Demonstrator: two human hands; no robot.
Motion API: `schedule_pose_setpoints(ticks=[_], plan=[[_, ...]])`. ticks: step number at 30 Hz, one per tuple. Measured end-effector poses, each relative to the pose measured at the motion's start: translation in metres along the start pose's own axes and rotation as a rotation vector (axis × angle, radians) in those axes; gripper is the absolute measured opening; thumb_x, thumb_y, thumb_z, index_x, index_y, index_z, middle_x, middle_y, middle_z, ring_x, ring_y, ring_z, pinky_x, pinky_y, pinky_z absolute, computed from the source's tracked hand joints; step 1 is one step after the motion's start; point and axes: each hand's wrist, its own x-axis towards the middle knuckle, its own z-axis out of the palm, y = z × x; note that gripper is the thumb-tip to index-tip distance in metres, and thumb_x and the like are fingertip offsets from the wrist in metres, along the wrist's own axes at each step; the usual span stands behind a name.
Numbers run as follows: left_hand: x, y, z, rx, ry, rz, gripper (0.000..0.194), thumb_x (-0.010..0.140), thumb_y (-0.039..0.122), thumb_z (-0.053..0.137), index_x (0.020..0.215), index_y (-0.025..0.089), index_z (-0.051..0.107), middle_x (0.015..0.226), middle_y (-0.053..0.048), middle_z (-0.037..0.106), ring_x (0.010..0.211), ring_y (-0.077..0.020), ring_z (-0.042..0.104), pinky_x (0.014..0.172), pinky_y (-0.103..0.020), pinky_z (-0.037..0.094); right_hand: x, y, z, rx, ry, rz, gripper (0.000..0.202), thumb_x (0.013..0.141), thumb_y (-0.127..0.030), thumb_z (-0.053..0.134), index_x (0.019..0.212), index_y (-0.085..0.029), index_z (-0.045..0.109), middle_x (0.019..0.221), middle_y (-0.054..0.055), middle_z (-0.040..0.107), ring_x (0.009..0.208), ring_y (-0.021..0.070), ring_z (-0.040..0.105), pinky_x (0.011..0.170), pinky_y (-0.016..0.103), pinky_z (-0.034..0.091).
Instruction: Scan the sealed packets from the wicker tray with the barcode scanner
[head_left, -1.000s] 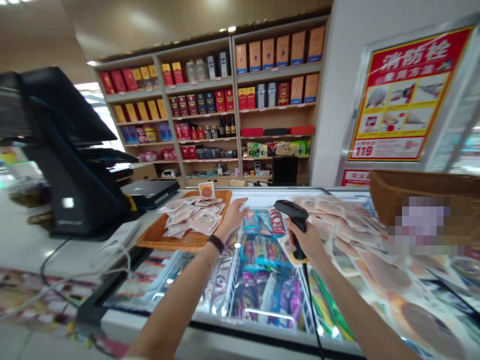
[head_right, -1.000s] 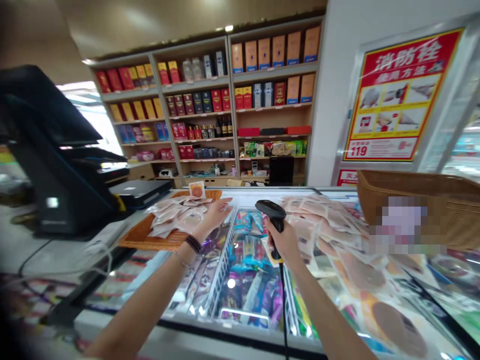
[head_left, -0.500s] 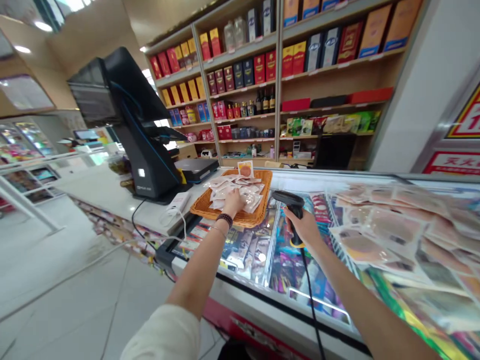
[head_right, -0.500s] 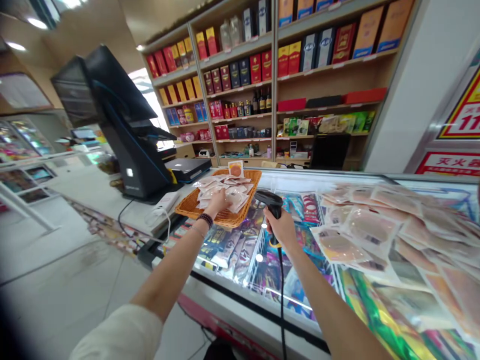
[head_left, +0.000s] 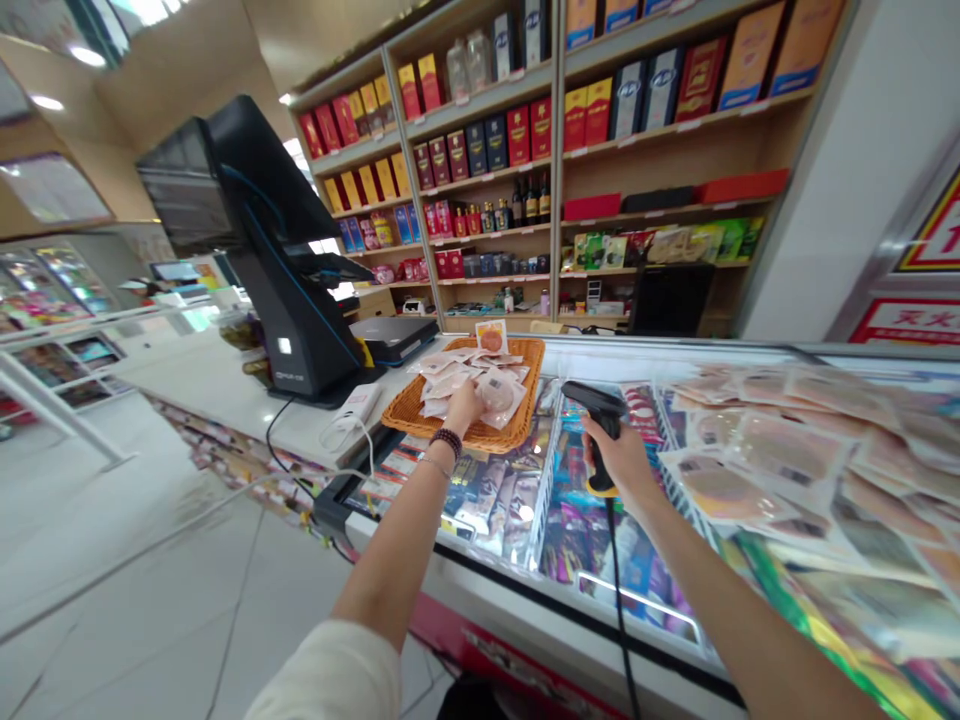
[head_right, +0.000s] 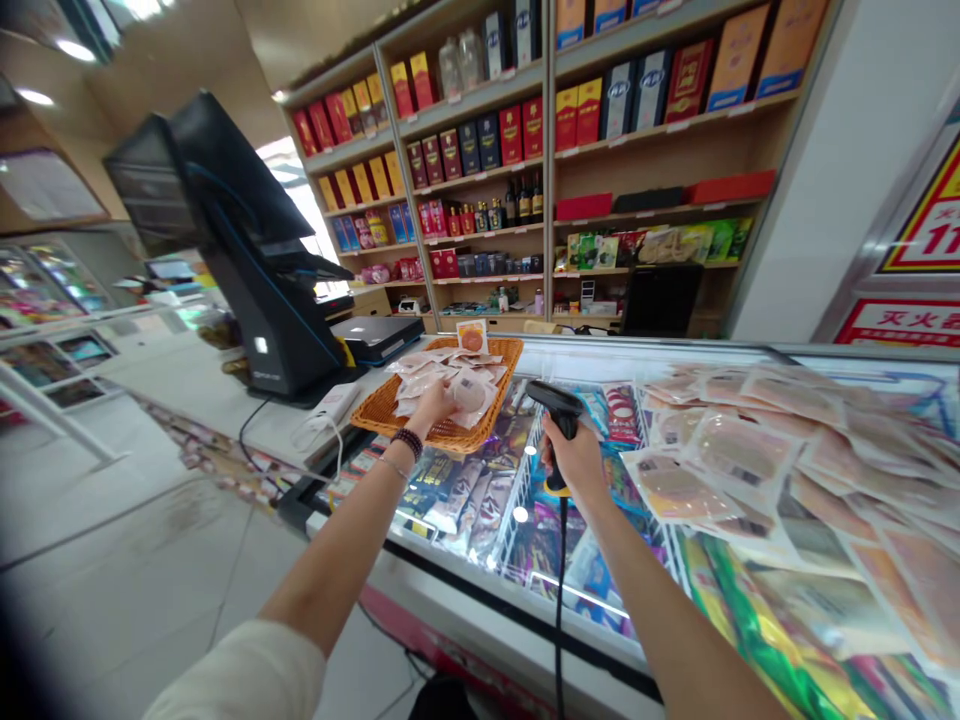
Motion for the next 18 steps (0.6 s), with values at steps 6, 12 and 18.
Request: schedule_pose_setpoints(ticks=[6,12,18], plan=[[-0.006,0.013,-0.012,-0.067,0.114,0.009,0.04,0.079,0.015,0.073,0.119,0.012,0.07,0.115,-0.016,0.077,0.112,-0.0306,0.071,0.097,-0.04,0.053,-0.002,-0.008,0.002,-0.033,-0.055,-0.018,0.04,0.073,-0.055,0.076,0.059,-0.023,0.055,0.044,0.0,0.056,0.035,0.0132,0.049,0.037,0.026,0.041],[-0.018,0.068,0.0,-0.477,0.201,0.146,0.041,0.083,0.017,0.068,0.124,0.015,0.069,0.115,-0.013,0.078,0.106,-0.0275,0.072,0.097,-0.041,0.055,-0.001,-0.021,-0.013,-0.028,-0.005,-0.121,0.046,0.072,-0.062,0.078,0.062,-0.023,0.057,0.046,-0.001,0.058,0.037,0.013,0.051,0.039,0.026,0.043],[-0.036,0.133,0.067,-0.837,0.061,0.239,0.031,0.085,0.014,0.066,0.116,0.016,0.07,0.116,-0.012,0.078,0.104,-0.0248,0.074,0.094,-0.038,0.06,-0.006,-0.034,-0.046,-0.04,0.107,-0.17,0.045,0.076,-0.062,0.077,0.063,-0.023,0.058,0.044,-0.002,0.056,0.036,0.0127,0.049,0.039,0.026,0.042]])
